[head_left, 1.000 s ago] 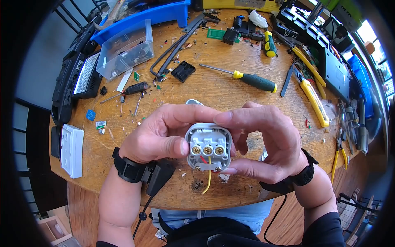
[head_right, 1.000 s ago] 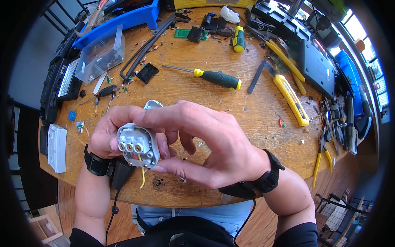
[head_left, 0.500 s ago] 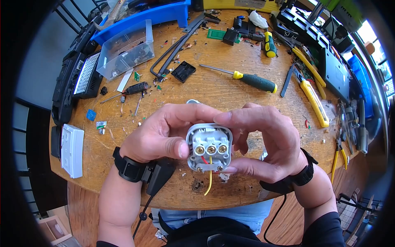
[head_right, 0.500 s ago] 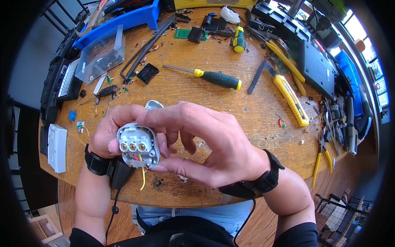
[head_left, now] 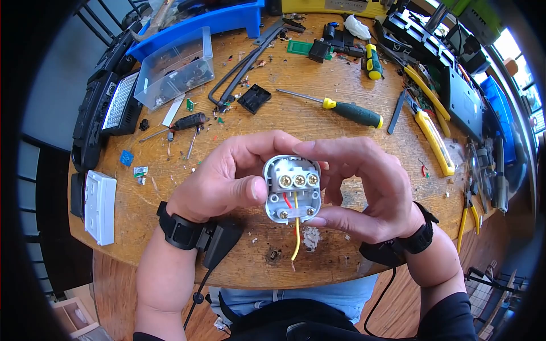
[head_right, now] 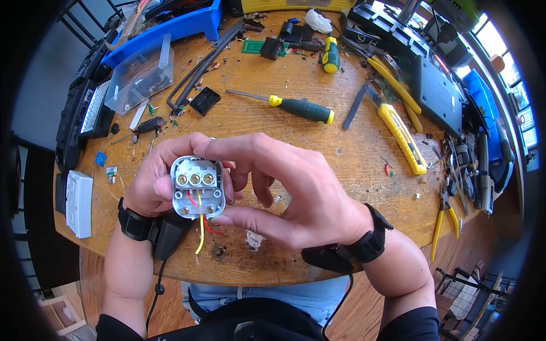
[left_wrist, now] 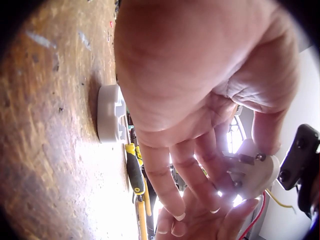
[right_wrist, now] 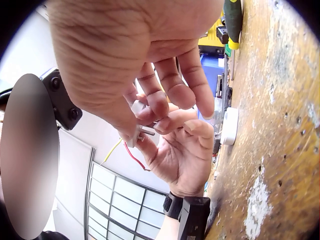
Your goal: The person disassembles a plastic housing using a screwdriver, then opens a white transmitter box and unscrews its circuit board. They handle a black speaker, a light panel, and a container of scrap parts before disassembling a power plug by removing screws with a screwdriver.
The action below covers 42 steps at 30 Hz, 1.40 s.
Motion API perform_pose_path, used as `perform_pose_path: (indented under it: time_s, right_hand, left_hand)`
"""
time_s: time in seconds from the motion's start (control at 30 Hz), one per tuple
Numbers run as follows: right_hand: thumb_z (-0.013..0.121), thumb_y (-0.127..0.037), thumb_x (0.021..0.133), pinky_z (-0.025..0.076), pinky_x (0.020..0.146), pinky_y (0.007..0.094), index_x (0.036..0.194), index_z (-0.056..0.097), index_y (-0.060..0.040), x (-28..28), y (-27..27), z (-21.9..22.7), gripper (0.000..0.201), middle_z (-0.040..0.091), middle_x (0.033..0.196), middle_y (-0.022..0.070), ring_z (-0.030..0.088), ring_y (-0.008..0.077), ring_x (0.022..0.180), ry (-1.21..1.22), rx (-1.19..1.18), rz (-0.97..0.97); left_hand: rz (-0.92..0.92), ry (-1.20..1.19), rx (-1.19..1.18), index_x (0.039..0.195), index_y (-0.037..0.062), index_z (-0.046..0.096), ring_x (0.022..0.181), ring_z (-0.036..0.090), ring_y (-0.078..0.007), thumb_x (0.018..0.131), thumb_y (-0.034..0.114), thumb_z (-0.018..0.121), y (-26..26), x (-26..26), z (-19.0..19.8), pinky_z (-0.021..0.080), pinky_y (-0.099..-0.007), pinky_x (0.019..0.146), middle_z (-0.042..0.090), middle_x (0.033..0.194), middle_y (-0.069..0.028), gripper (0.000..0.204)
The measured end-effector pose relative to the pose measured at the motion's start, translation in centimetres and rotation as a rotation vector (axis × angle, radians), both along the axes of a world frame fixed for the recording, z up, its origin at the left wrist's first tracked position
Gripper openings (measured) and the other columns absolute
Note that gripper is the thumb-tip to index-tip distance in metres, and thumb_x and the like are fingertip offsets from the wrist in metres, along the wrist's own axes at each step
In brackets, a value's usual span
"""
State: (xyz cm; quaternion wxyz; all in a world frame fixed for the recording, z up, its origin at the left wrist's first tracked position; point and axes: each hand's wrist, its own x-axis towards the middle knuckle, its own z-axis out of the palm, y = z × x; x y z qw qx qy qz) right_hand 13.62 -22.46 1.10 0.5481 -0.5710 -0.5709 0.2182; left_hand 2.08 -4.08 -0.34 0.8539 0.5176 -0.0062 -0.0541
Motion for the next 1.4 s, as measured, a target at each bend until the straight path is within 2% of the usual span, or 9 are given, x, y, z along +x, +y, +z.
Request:
perform_pose_path:
  time_s: [0.23,0.3,0.83,1.07,1.17,1.23,1.37,1.4]
  right_hand:
    - [0.081,-0.008,0.067,0.049,0.054,0.0229,0.121,0.048,0.0033,-0.1,0.1,0.0,0.064,0.059,0.113,0.014,0.06,0.0115,0.068,-0.065,-0.082,-0.049]
    - [0.078,-0.011,0.069,0.044,0.049,0.0215,0.117,0.054,-0.0028,-0.3,0.4,-0.1,0.055,0.059,0.076,0.0035,0.053,0.0085,0.055,0.005,-0.04,-0.096]
    - [0.079,-0.016,0.07,0.045,0.05,0.0207,0.116,0.055,-0.0001,-0.2,0.4,-0.2,0.055,0.06,0.078,0.0048,0.056,0.0091,0.059,0.036,-0.027,-0.078]
    - [0.077,-0.02,0.073,0.045,0.05,0.0216,0.112,0.056,0.0013,0.1,0.3,0.0,0.049,0.06,0.072,0.0052,0.056,0.0102,0.057,-0.025,-0.032,-0.076]
    - [0.074,-0.022,0.077,0.046,0.052,0.0232,0.106,0.057,0.0021,0.3,0.2,-0.1,0.042,0.06,0.068,0.0053,0.056,0.0114,0.056,-0.068,-0.026,-0.065]
    - [0.072,-0.022,0.079,0.046,0.053,0.024,0.103,0.058,0.0025,0.4,0.1,-0.1,0.037,0.06,0.067,0.0054,0.056,0.012,0.055,-0.079,-0.017,-0.062]
    - [0.067,-0.022,0.084,0.047,0.056,0.0243,0.094,0.06,0.0032,0.3,0.1,0.0,0.028,0.062,0.068,0.0066,0.061,0.0126,0.06,0.002,-0.025,-0.032]
    - [0.065,-0.021,0.085,0.047,0.056,0.0237,0.092,0.061,0.0033,0.3,0.1,0.0,0.026,0.063,0.069,0.0071,0.063,0.0125,0.061,0.037,-0.015,-0.023]
  left_hand:
    - [0.01,0.026,0.06,0.109,-0.002,0.05,0.09,0.065,-0.0242,0.059,0.057,0.076,0.0,0.3,0.2,0.054,-0.0341,0.08,0.063,0.097,-0.0143,0.081]
    - [0.019,0.037,0.071,0.109,-0.0019,0.05,0.091,0.065,-0.0238,0.059,0.058,0.076,0.0,0.3,0.2,0.054,-0.0337,0.08,0.063,0.098,-0.0139,0.082]
    - [0.014,0.057,0.091,0.108,-0.0018,0.051,0.094,0.062,-0.0181,0.059,0.062,0.074,0.0,0.4,0.2,0.052,-0.0308,0.083,0.062,0.102,-0.0117,0.084]
    - [0.0,0.072,0.092,0.11,-0.002,0.051,0.095,0.062,-0.0172,0.061,0.061,0.074,0.1,0.3,0.1,0.05,-0.0298,0.085,0.062,0.104,-0.0116,0.083]
    - [-0.014,0.098,0.134,0.109,-0.003,0.052,0.093,0.061,-0.0148,0.061,0.065,0.072,0.3,0.2,0.0,0.049,-0.0271,0.084,0.062,0.1,-0.0099,0.085]
    - [-0.108,0.114,0.221,0.108,-0.0038,0.054,0.09,0.06,-0.0117,0.062,0.069,0.068,0.6,0.2,0.1,0.046,-0.0238,0.081,0.062,0.095,-0.0071,0.088]
    - [-0.178,0.158,0.317,0.104,-0.0043,0.057,0.089,0.058,-0.0098,0.065,0.073,0.062,0.7,0.2,0.4,0.044,-0.0215,0.078,0.061,0.091,-0.0045,0.087]
    - [-0.176,0.008,0.297,0.103,-0.0034,0.059,0.079,0.051,-0.0063,0.075,0.063,0.059,0.7,0.3,-0.3,0.039,-0.0197,0.068,0.059,0.086,-0.001,0.072]
